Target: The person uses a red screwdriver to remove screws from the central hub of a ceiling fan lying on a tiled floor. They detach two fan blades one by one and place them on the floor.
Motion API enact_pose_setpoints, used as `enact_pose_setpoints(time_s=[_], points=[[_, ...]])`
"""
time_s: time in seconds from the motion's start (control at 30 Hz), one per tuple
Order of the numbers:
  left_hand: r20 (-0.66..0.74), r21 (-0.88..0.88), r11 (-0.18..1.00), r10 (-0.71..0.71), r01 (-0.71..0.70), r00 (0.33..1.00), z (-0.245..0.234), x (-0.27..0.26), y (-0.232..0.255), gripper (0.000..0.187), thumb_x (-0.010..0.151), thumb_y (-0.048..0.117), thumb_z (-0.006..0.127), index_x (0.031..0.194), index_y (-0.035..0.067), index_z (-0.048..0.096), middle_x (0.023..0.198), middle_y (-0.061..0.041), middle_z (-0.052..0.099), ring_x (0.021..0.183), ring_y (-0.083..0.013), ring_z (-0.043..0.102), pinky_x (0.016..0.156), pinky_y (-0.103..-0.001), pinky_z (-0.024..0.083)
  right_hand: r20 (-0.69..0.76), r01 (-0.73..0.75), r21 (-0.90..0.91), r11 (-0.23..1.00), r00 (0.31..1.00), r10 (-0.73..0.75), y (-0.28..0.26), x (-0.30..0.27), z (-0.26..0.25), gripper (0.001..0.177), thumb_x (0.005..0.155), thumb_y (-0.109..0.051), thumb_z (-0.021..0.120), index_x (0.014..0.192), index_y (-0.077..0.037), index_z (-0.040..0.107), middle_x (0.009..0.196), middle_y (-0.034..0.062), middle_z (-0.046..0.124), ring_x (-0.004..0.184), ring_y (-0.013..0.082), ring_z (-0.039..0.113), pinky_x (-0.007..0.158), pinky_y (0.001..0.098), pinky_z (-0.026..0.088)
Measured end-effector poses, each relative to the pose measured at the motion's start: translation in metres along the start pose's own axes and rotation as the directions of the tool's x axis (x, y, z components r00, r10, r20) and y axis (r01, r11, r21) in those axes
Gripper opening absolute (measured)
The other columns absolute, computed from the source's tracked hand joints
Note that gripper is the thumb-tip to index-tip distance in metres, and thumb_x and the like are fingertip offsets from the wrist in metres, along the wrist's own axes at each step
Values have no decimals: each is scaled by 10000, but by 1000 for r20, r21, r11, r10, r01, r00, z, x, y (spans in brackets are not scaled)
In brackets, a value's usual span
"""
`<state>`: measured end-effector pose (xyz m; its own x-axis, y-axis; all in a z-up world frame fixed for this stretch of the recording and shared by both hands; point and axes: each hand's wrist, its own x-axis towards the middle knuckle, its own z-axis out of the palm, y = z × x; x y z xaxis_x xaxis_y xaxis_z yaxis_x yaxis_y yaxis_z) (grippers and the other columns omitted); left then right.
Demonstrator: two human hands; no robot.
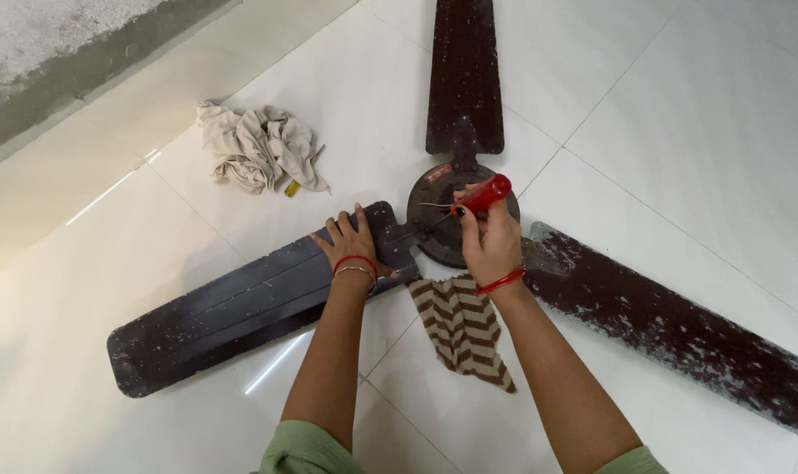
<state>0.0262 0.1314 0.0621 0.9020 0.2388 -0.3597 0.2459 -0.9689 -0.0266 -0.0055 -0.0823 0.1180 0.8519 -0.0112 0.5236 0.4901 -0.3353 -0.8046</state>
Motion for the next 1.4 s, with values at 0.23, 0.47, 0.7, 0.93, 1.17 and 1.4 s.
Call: enact_pose_setpoints(time_s=[0.23, 0.47, 0.7, 0.93, 1.17, 1.4], points=[[-28, -18, 1000, 3, -4, 1000, 3, -3, 1, 1600, 493, 660, 974, 1642, 131, -5, 1652, -184, 173, 1534, -433, 129, 1186, -725, 127, 57, -43, -10, 999, 997, 43, 0, 0, -7, 270, 1045, -49, 539, 1303, 18, 498, 1196, 160, 720, 1083, 236, 743, 844, 327, 636], [-7, -10, 1000, -2, 2, 1000, 1, -6, 1, 1609, 487, 644, 982, 1647, 142, -13, 1639, -176, 186, 1529, -436, 136, 1182, -727, 137, 77, -42, -41, 998, 996, 45, 1, -4, -10, 269, 1048, -68, 536, 1303, 9, 496, 1202, 148, 723, 1040, 231, 751, 809, 320, 624], [-26, -16, 1000, 3, -3, 1000, 2, -8, 0, 1614, 482, 669, 972, 1643, 134, -13, 1637, -175, 185, 1527, -438, 138, 1186, -727, 132, 111, -10, -9, 1000, 994, 11, 2, -2, -13, 268, 1053, -52, 529, 1309, 9, 481, 1212, 152, 718, 1084, 230, 738, 819, 320, 620], [-10, -13, 1000, 3, -3, 1000, 2, -5, -1, 1617, 479, 666, 978, 1640, 146, -21, 1647, -181, 161, 1531, -434, 116, 1189, -723, 110, 145, -21, 58, 998, 989, 12, 6, -3, -15, 250, 1050, -17, 521, 1296, 2, 487, 1242, 151, 701, 1135, 222, 720, 890, 322, 613], [-21, -16, 1000, 9, -10, 1000, 4, -6, -1, 1610, 497, 669, 970, 1643, 123, -20, 1642, -183, 175, 1529, -446, 122, 1187, -725, 120, 127, 16, 118, 993, 991, -31, 13, -4, -19, 246, 1059, -12, 527, 1300, 18, 487, 1244, 155, 692, 1164, 233, 708, 973, 337, 587], [-8, -25, 1000, 3, -3, 1000, 2, -5, 0, 1618, 484, 658, 979, 1641, 139, -26, 1650, -166, 162, 1534, -434, 113, 1189, -723, 120, 140, -48, 68, 997, 990, 38, 14, -4, -17, 244, 1047, -17, 525, 1285, 29, 497, 1220, 160, 711, 1155, 226, 711, 964, 342, 585]])
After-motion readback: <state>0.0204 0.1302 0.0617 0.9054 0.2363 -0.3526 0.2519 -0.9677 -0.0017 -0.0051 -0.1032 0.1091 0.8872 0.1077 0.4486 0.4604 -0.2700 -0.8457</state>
